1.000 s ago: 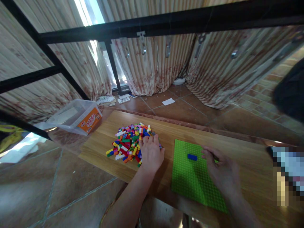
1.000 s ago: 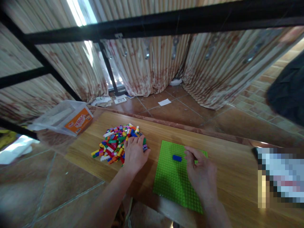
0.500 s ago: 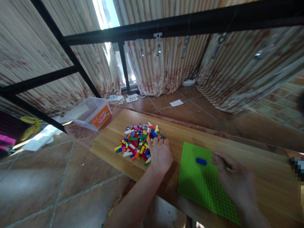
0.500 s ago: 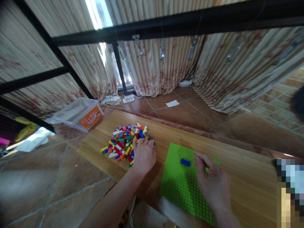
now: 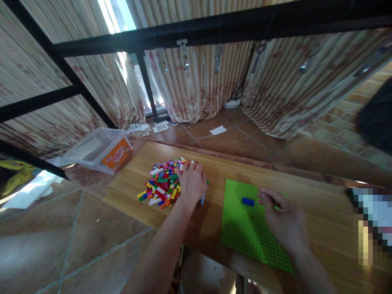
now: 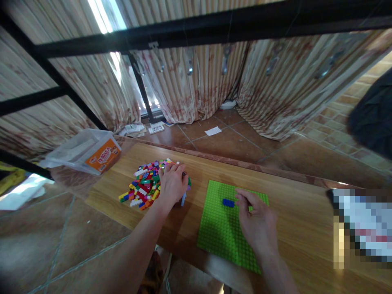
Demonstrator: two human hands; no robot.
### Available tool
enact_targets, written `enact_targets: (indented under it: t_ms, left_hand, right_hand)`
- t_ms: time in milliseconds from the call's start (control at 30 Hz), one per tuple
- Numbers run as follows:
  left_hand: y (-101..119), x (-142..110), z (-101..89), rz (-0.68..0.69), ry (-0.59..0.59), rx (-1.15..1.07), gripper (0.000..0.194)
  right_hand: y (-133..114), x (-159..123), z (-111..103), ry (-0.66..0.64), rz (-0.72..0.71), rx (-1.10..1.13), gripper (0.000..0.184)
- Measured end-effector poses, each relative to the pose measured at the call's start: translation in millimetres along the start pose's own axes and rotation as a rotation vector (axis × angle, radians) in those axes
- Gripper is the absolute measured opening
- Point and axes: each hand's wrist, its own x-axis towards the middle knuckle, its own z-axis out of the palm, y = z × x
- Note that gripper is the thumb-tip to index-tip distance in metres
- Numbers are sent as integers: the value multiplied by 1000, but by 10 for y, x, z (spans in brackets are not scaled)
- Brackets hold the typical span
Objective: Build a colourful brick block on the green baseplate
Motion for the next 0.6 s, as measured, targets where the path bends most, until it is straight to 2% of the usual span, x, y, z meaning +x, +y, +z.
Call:
enact_targets:
  t_ms: [200, 467, 600]
  left_hand:
    - [20, 29, 96, -35, -45, 47, 26]
    - [-5, 61, 14, -67, -109, 54, 30]
    - [-13, 70, -19, -53, -102, 33, 29]
  right_hand:
    - [-26, 5, -12, 21, -35, 16, 32]
    - [1, -13, -36, 27, -64, 40, 28]
    - [10, -18, -54, 26, -85, 41, 29]
